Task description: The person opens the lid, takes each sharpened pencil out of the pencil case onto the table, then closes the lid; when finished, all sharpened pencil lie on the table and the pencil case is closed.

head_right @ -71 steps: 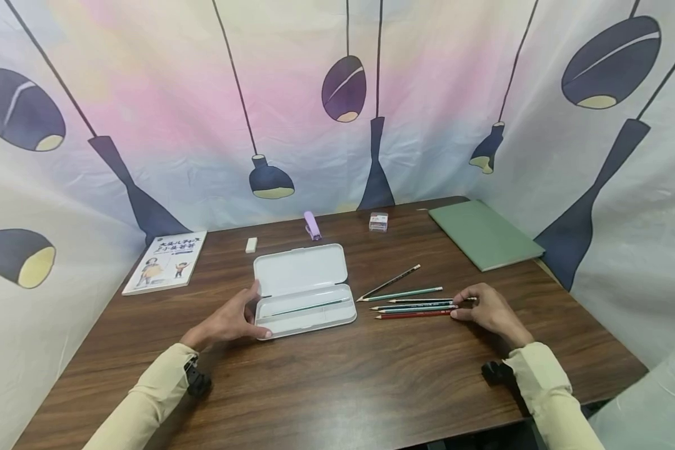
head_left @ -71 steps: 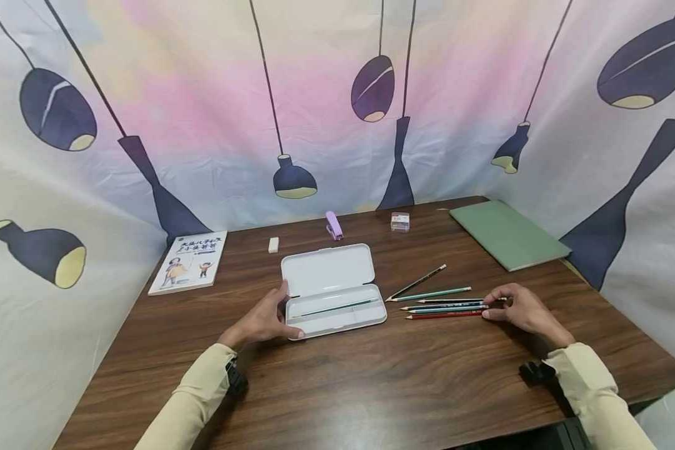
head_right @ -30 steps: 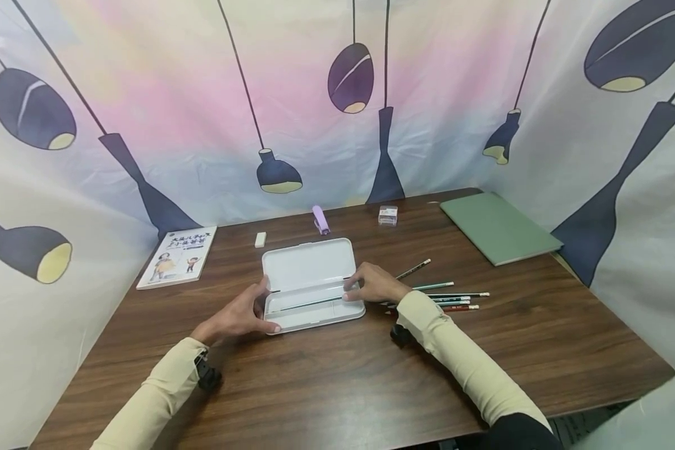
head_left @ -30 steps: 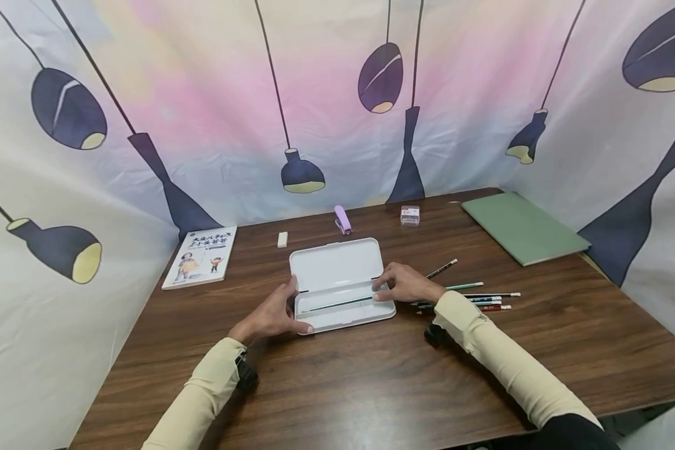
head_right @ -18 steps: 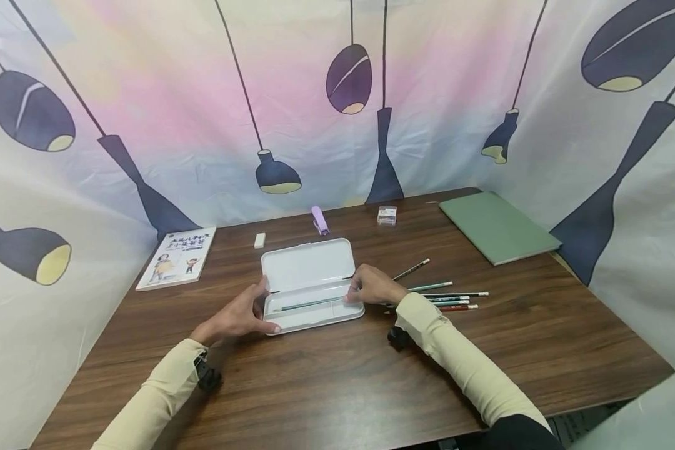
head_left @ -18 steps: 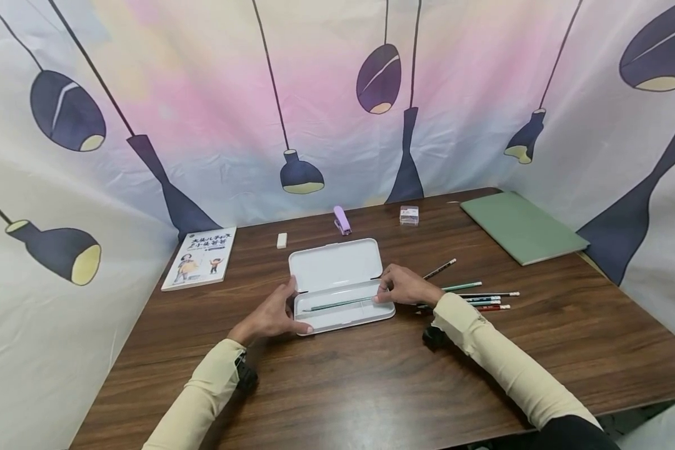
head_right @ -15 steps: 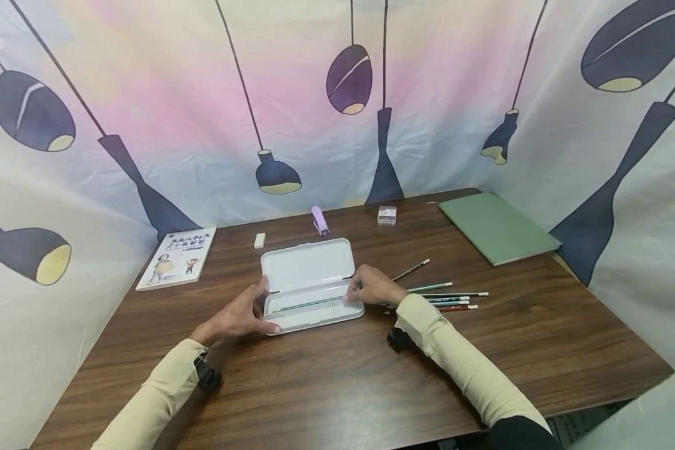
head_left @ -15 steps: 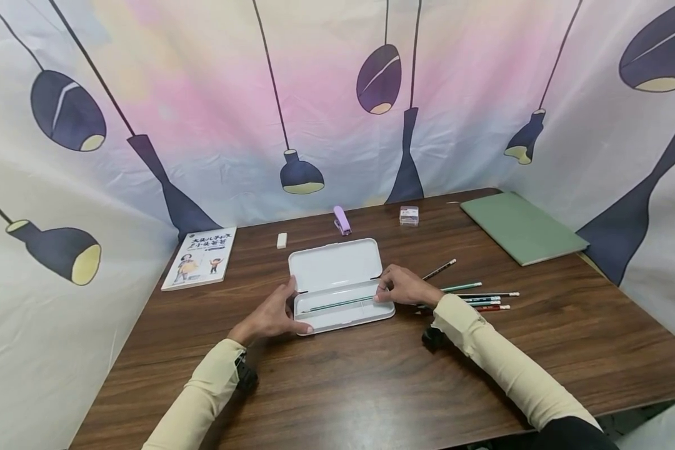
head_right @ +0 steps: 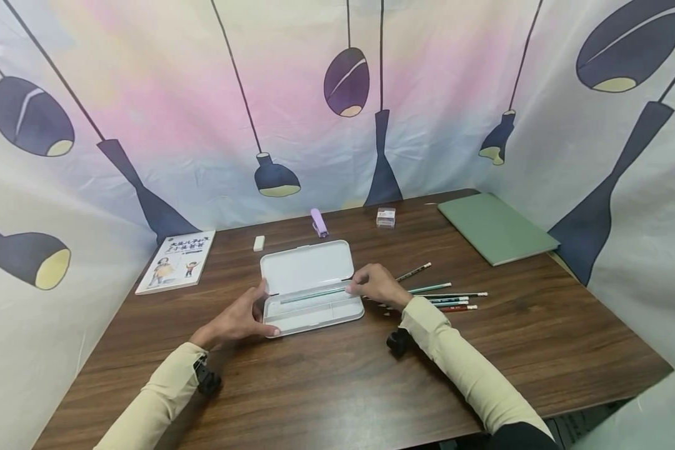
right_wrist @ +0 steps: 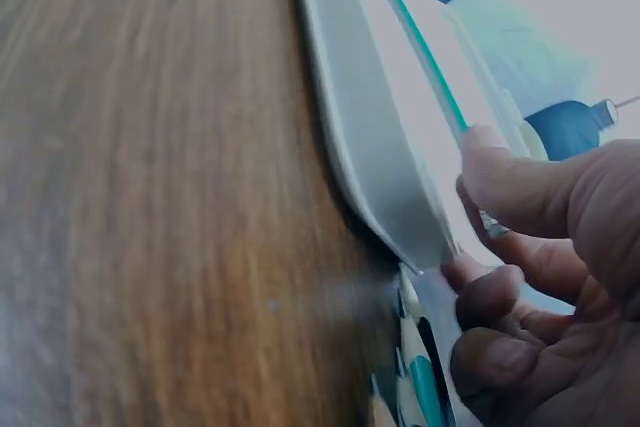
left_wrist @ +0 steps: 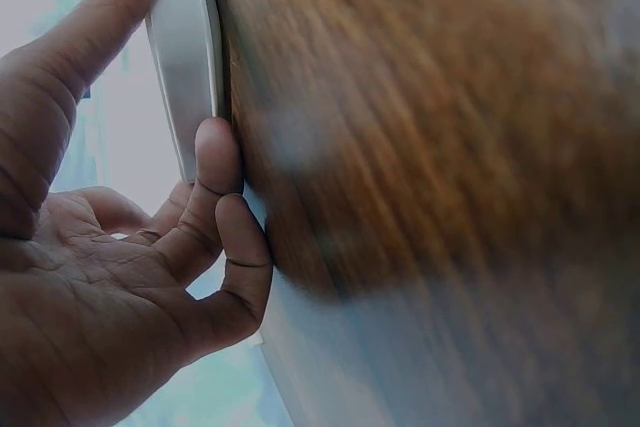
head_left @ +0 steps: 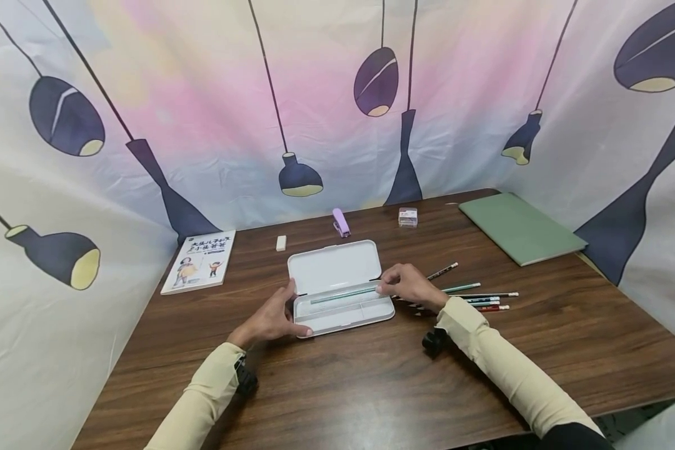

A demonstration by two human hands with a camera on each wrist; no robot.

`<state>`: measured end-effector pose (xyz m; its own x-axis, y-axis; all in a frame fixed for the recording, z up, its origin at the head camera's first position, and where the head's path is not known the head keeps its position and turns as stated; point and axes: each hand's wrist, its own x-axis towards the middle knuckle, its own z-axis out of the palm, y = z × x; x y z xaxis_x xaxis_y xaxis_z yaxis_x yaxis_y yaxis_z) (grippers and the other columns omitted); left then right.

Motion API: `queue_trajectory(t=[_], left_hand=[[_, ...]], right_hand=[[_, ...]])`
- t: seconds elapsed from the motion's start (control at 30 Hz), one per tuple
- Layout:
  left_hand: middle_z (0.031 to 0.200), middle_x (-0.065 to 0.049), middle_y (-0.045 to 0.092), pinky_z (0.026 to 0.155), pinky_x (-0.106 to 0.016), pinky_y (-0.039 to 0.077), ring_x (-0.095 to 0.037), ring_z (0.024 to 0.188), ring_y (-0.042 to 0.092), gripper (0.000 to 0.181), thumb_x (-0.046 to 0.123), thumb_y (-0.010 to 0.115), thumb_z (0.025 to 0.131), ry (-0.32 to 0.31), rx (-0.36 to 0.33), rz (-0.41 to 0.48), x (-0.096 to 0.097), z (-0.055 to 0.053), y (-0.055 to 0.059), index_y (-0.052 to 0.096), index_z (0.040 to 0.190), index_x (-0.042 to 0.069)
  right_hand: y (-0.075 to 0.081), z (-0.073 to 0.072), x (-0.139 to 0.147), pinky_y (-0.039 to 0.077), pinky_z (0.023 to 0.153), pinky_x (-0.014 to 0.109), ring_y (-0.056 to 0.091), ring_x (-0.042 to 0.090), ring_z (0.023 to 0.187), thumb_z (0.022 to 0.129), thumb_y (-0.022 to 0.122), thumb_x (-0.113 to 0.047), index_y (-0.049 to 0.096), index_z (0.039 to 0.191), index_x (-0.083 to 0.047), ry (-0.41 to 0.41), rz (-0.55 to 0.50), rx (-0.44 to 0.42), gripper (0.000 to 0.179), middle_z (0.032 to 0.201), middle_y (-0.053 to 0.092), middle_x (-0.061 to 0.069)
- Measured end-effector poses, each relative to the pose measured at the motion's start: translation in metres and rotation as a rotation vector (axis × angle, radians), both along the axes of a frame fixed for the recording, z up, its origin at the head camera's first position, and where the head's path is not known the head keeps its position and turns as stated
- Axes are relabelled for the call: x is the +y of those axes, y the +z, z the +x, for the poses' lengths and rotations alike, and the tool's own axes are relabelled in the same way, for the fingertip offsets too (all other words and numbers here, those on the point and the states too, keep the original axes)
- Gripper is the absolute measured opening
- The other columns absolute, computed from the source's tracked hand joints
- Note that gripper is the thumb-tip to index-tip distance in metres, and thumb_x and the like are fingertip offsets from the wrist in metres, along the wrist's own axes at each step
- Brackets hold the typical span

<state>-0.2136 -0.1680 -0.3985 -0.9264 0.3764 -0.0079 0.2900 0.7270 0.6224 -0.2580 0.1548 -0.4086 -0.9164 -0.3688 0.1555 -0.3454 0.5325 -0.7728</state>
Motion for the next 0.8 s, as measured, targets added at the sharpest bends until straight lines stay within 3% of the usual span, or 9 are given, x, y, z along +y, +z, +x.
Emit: queue_trajectory(t=[0.23, 0.5, 0.8], left_hand=[[0.117, -0.014, 0.041, 0.065, -0.03, 0.042, -0.018, 0.077, 0.047, 0.121, 0.036, 0.085, 0.06, 0.008, -0.011, 0.008, 0.0, 0.0, 0.0, 0.007, 0.145, 0.003], [0.119, -0.017, 0.041, 0.065, -0.029, 0.042, -0.018, 0.076, 0.048, 0.119, 0.034, 0.084, 0.062, -0.009, -0.002, 0.022, 0.0, 0.0, 0.0, 0.006, 0.145, 0.0], [0.116, -0.017, 0.042, 0.064, -0.028, 0.042, -0.017, 0.075, 0.048, 0.119, 0.033, 0.084, 0.061, -0.025, 0.019, 0.016, 0.0, -0.001, -0.001, 0.007, 0.144, -0.002]], right_hand=[[-0.005, -0.004, 0.01, 0.042, 0.078, 0.036, 0.054, 0.021, 0.092, 0.079, 0.072, -0.019, 0.07, 0.075, -0.01, -0.144, -0.053, 0.052, 0.01, 0.095, 0.061, 0.006], [0.003, -0.001, 0.031, 0.042, 0.078, 0.037, 0.053, 0.022, 0.094, 0.078, 0.072, -0.023, 0.07, 0.077, -0.01, -0.16, -0.063, 0.045, 0.013, 0.098, 0.06, 0.006], [0.002, 0.015, 0.093, 0.042, 0.079, 0.041, 0.053, 0.025, 0.096, 0.078, 0.072, -0.033, 0.071, 0.085, -0.012, -0.204, -0.033, 0.034, 0.022, 0.104, 0.058, 0.007]])
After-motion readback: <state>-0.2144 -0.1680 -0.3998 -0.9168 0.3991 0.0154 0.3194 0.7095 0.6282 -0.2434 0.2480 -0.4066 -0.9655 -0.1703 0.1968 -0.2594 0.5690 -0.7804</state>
